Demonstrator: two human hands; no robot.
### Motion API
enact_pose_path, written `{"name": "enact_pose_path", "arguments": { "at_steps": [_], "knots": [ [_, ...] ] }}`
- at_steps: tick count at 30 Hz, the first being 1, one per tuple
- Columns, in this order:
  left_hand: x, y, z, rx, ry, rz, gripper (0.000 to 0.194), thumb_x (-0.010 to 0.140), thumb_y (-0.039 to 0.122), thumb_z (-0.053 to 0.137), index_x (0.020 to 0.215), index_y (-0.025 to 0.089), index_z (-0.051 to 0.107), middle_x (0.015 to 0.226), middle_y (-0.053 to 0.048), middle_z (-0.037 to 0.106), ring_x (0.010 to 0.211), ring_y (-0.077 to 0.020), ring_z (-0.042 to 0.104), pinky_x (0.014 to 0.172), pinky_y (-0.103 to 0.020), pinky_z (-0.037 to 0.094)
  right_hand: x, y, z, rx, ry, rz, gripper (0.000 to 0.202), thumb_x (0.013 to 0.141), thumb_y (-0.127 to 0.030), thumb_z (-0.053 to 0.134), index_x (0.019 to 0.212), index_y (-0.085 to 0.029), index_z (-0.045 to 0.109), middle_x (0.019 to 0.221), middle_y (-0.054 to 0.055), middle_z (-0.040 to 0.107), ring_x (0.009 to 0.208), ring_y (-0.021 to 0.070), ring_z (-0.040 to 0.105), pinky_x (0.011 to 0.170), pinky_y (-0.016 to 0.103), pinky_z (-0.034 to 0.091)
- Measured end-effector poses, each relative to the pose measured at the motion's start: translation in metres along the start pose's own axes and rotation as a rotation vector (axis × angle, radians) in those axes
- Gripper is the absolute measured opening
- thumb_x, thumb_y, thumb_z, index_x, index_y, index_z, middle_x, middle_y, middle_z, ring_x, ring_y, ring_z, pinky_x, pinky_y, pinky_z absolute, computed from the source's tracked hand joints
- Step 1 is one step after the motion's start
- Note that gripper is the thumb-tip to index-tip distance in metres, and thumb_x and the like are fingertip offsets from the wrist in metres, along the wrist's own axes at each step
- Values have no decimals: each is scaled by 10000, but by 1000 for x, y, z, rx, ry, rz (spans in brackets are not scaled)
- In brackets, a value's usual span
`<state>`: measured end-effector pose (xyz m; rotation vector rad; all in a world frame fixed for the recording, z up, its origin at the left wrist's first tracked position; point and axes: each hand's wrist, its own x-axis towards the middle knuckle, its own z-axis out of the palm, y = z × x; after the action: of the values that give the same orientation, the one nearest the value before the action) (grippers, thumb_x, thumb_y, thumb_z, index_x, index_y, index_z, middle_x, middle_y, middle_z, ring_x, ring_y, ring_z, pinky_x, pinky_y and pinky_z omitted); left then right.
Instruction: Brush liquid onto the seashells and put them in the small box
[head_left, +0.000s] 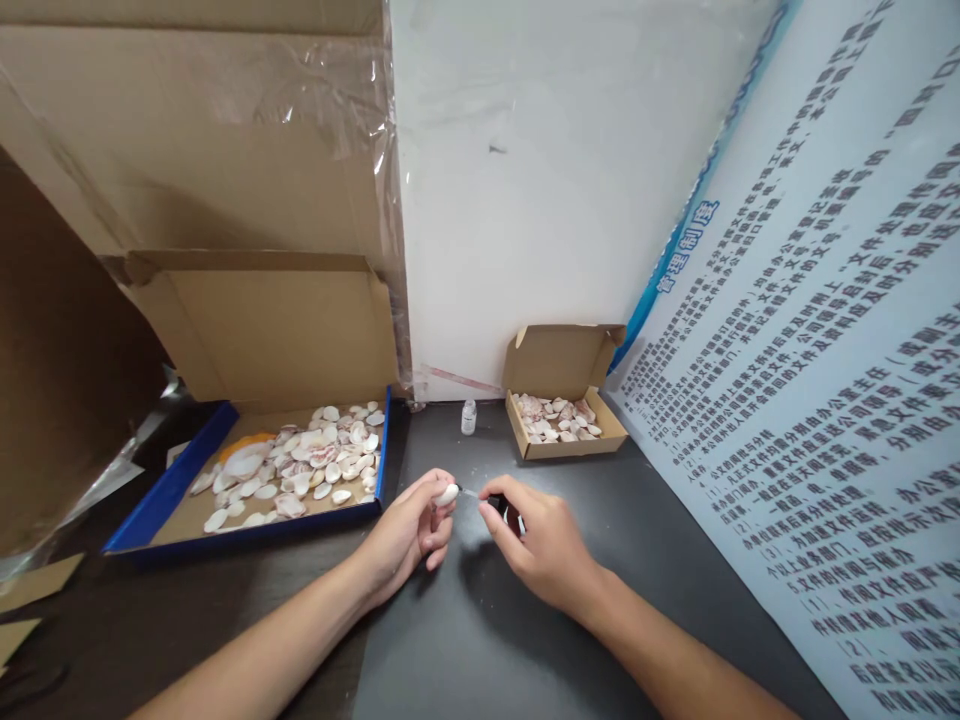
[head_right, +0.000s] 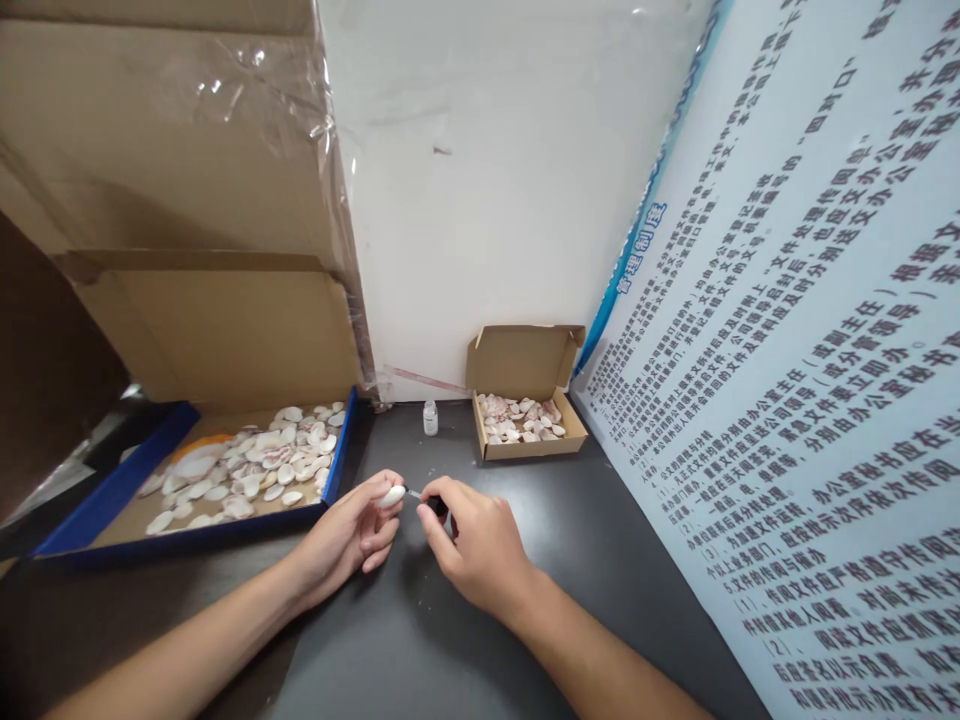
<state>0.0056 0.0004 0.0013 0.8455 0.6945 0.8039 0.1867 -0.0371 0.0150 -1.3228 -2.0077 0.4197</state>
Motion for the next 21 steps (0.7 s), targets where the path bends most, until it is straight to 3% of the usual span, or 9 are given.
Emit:
{"name": "enact_pose_path", "arguments": {
  "at_steps": [7, 14, 21],
  "knots": [
    [0, -1, 0, 0, 24, -9, 131, 858, 323, 520, 857, 213, 448, 657, 79, 368, 385, -26, 259, 306, -138, 298, -2, 1, 0, 168, 37, -53, 138, 945, -264, 473, 971, -189, 585, 758, -6, 618, 593, 102, 523, 586, 204, 382],
    [-1, 1, 2, 15, 50, -5, 157, 825, 314, 529, 938, 211, 494, 699, 69, 414, 376, -25, 300, 309, -159, 342, 0, 3, 1, 111, -14, -15, 149, 946, -272, 475, 993, -197, 595, 739, -11, 624, 591, 110, 528, 584, 215, 374],
    [-4, 4, 9, 50, 97, 9, 179, 786, 278, 576, 928, 203, 497, 747, 52, 477, 398, -28, 336, 337, -164, 375, -1, 1, 1, 119, 24, -2, 147, 937, -257, 476, 958, -198, 609, 765, 1, 639, 601, 116, 532, 592, 220, 383]
  ]
}}
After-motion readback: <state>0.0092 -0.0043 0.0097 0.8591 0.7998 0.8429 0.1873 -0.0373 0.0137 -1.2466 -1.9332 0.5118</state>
